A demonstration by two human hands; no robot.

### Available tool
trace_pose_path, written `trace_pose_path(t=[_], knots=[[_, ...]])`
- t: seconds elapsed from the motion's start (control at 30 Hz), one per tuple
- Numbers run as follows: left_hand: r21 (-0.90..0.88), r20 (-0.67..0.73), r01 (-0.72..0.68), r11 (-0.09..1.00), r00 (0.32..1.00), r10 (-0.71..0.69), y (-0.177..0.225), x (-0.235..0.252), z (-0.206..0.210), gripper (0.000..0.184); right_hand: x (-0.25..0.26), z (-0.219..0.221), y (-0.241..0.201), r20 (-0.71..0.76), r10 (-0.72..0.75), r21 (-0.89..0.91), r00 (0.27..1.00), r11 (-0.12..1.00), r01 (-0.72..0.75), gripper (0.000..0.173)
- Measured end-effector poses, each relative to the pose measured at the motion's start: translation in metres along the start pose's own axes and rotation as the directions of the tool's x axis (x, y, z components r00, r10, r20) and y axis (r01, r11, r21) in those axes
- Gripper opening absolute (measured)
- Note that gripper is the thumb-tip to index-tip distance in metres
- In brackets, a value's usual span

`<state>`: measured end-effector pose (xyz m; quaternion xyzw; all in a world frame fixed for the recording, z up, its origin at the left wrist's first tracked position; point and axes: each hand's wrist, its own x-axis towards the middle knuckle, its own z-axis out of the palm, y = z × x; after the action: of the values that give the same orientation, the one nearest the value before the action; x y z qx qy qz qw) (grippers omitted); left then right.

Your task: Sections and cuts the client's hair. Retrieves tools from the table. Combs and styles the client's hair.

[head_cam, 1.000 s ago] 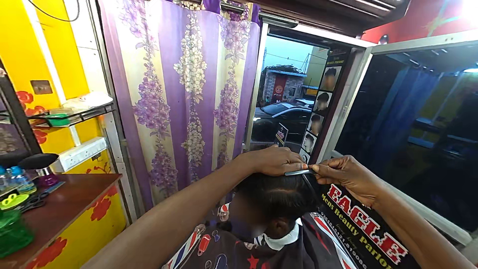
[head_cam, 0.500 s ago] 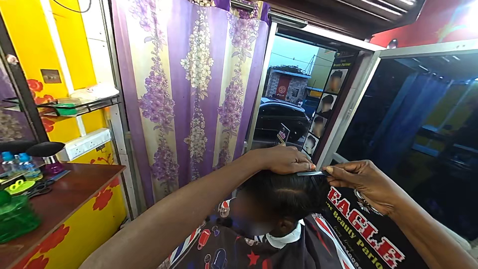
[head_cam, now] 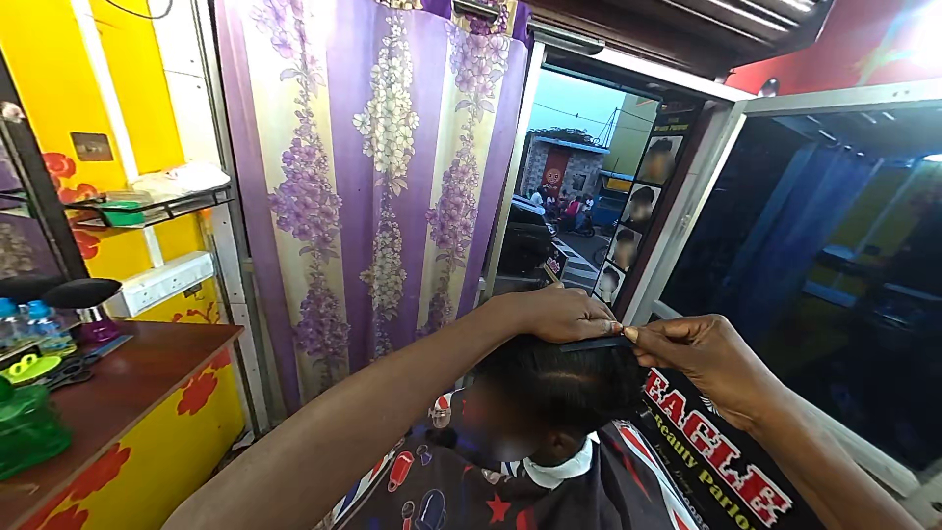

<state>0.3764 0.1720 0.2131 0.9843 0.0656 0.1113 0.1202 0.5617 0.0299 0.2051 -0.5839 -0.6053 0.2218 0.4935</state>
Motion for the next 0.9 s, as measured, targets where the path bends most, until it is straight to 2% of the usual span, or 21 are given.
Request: trace_pose_path(t=[0.4, 0.47, 0.53, 0.57, 0.6, 0.67, 0.7, 0.73, 0.8, 0.9], knots=[[-0.008, -0.006, -0.006, 1.000, 1.000, 0.006, 0.002, -0.005, 0.000, 0.046, 0.000, 0.010, -0.001, -0.018, 0.014, -0.044, 1.000, 0.999, -0.015, 0.009], [-0.001, -0.007, -0.007, 1.000, 1.000, 0.007, 0.003, -0.006, 0.000, 0.046, 0.000, 0.009, 0.000, -0.003, 0.010, -0.083, 1.000, 0.996, -0.010, 0.008], [0.007, 0.001, 0.002, 1.000, 1.000, -0.002, 0.003, -0.006, 0.000, 0.046, -0.003, 0.005, 0.003, 0.000, -0.076, -0.212, 0.997, 0.974, 0.074, 0.009], [0.015, 0.005, 0.006, 1.000, 1.000, -0.006, 0.003, -0.006, 0.000, 0.046, -0.007, 0.004, 0.006, -0.028, -0.193, -0.338, 0.981, 0.925, 0.172, 0.012], [0.020, 0.004, 0.005, 1.000, 1.000, -0.005, 0.002, -0.006, 0.001, 0.047, -0.012, 0.005, 0.008, -0.070, -0.365, -0.491, 0.929, 0.823, 0.286, 0.018], [0.011, 0.001, -0.001, 1.000, 1.000, 0.001, 0.001, -0.006, 0.001, 0.047, -0.020, 0.012, 0.010, -0.056, -0.678, -0.685, 0.733, 0.560, 0.466, 0.026], [0.002, -0.005, -0.009, 1.000, 1.000, 0.009, 0.001, -0.006, 0.000, 0.046, -0.023, 0.018, 0.010, -0.002, -0.757, -0.704, 0.653, 0.465, 0.537, 0.023], [-0.002, 0.000, -0.009, 1.000, 1.000, 0.009, 0.002, -0.006, -0.001, 0.044, -0.026, 0.023, 0.009, 0.071, -0.794, -0.703, 0.603, 0.389, 0.595, 0.022], [0.010, 0.003, -0.008, 1.000, 1.000, 0.008, 0.003, -0.005, -0.001, 0.043, -0.029, 0.036, 0.010, 0.205, -0.810, -0.706, 0.549, 0.266, 0.656, 0.025], [0.017, -0.001, -0.006, 1.000, 1.000, 0.006, 0.005, -0.003, 0.000, 0.043, -0.027, 0.045, 0.016, 0.257, -0.809, -0.726, 0.528, 0.199, 0.658, 0.028]])
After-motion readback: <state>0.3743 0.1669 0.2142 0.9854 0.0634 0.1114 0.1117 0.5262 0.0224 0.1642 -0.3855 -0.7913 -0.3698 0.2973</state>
